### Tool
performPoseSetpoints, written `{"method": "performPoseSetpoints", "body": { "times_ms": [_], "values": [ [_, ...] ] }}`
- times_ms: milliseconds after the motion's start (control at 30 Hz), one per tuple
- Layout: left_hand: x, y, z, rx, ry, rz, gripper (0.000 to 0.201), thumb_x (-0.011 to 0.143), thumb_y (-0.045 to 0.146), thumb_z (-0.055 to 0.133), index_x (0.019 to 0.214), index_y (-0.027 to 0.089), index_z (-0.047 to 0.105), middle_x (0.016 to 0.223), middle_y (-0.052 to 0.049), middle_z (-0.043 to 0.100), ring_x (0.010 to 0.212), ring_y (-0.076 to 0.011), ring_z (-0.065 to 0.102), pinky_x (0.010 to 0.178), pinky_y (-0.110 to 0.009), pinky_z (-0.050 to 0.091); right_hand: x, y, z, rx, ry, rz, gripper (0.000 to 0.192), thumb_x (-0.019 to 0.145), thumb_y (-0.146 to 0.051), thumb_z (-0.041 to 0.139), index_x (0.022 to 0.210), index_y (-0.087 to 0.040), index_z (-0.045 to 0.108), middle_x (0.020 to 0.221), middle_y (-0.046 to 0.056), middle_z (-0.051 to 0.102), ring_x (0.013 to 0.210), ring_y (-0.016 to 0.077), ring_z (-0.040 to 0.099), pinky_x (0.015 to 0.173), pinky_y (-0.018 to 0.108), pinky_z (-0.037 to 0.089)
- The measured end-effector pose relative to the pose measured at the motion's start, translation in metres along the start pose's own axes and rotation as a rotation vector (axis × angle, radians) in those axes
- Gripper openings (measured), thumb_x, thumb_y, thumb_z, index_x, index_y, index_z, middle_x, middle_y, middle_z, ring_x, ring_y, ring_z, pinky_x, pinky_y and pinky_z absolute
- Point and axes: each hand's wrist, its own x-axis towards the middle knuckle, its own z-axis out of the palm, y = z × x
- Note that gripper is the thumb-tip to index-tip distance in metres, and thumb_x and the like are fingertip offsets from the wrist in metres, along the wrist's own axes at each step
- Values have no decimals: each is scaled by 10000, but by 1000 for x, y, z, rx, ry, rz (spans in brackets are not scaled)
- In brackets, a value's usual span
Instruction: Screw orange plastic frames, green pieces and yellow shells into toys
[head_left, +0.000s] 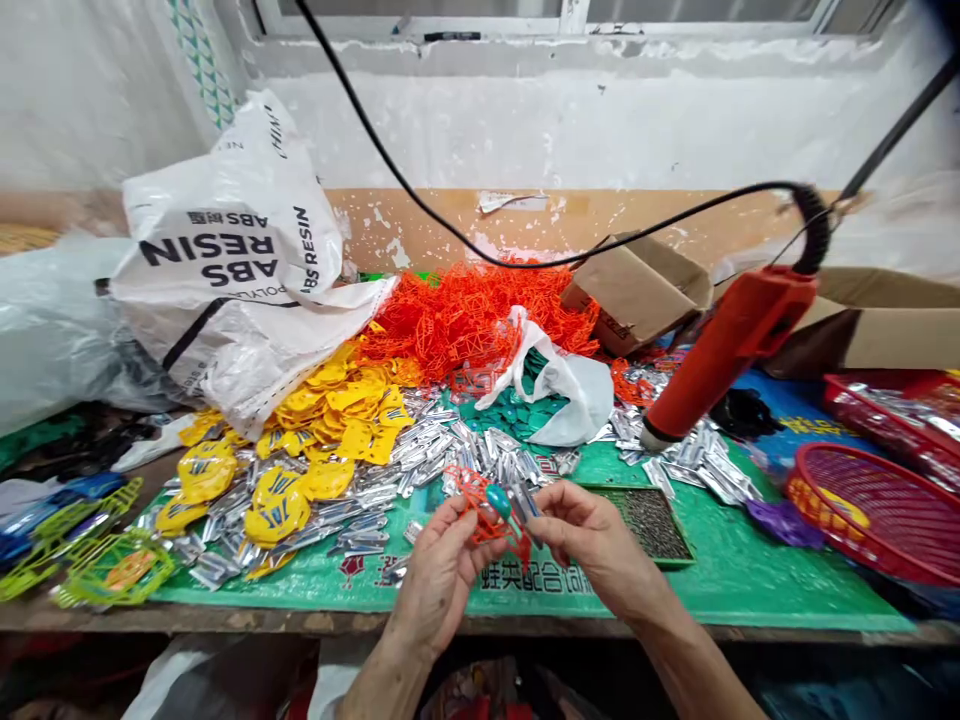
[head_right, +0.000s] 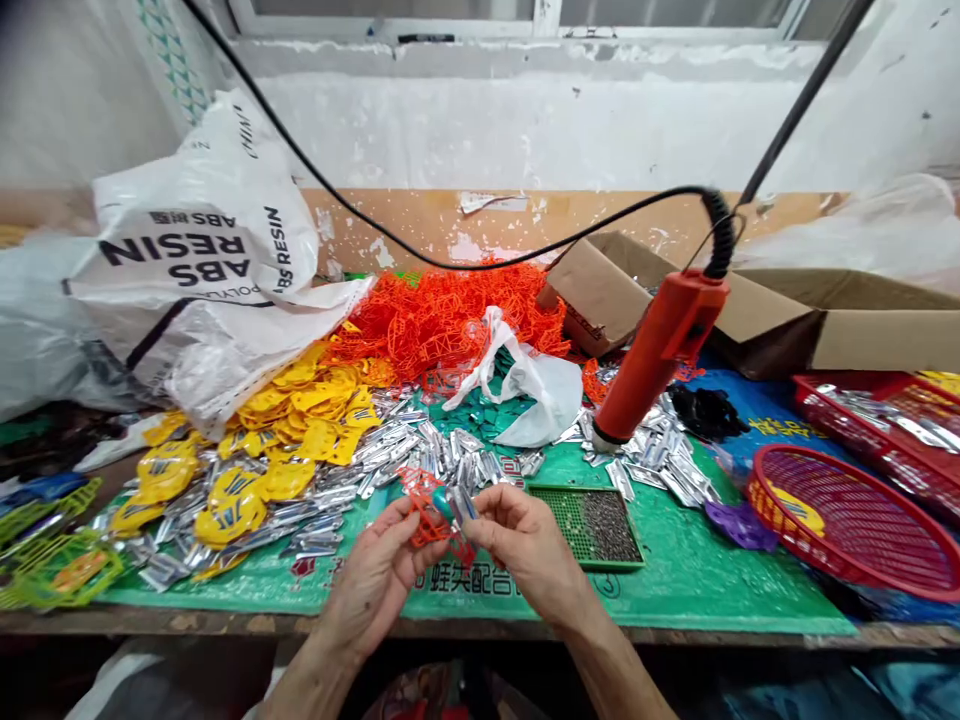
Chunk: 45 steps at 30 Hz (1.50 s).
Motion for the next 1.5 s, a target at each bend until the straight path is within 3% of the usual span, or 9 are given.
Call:
{"method": "performPoseSetpoints", "body": {
  "times_ms": [67,200,500,733,933,1200,1300,1400,1500],
  "values": [
    [0,-5,4,-65,-21,14,176,747,258,758,843,139,672,851,-48,704,750,-143,644,657,-240,562,-7,-3,10,73,-49,7,284,722,-399,716,798,-166,572,645,-40,500,554,82,402,524,220,323],
    [-2,-13,7,-116,-24,51,208,714,273,792,833,136,689,799,-25,702,711,-113,632,683,-203,529,-16,2,24,-92,-31,-100,197,807,-364,647,780,-172,617,700,-9,569,644,114,474,609,247,370],
    [-2,-16,6,-186,-46,15,175,776,288,733,841,127,709,812,-29,698,742,-125,615,702,-228,512,-19,6,25,-338,12,-269,130,861,-247,601,766,-186,666,696,-9,557,659,122,506,625,243,372],
    [5,-14,2,-142,-9,7,123,746,234,737,820,144,696,757,-5,685,673,-114,604,634,-210,485,-24,1,11,-183,-75,-200,131,860,-295,616,814,-198,692,729,-9,590,686,120,511,644,241,385],
    [8,-15,-1,-149,-56,39,130,664,70,693,726,175,651,741,-15,705,703,-139,634,700,-253,514,-22,2,-16,114,75,-63,190,778,-364,703,765,-179,661,707,-21,587,661,107,500,628,232,385],
    [12,-18,3,-205,12,107,147,658,56,663,732,182,670,786,-7,720,751,-124,651,772,-262,542,-18,15,-2,76,131,-64,203,795,-375,676,751,-178,663,680,-24,541,661,116,453,633,250,348],
    [11,-16,5,-227,47,72,144,662,65,680,754,176,681,780,-8,718,733,-128,656,734,-259,557,-14,13,1,49,168,-140,191,799,-358,669,729,-180,671,827,9,560,801,142,512,718,261,392],
    [12,-17,6,-207,80,62,146,633,88,726,735,178,673,743,10,708,700,-116,649,712,-236,555,-12,10,1,130,92,-141,183,807,-341,659,736,-174,645,903,16,573,847,137,531,745,252,405],
    [17,-20,3,-90,71,89,156,598,133,758,721,167,668,726,7,695,683,-120,637,729,-250,554,-12,8,2,226,-3,-91,200,825,-347,643,755,-170,583,732,-22,544,689,103,493,664,234,398]
  ]
}}
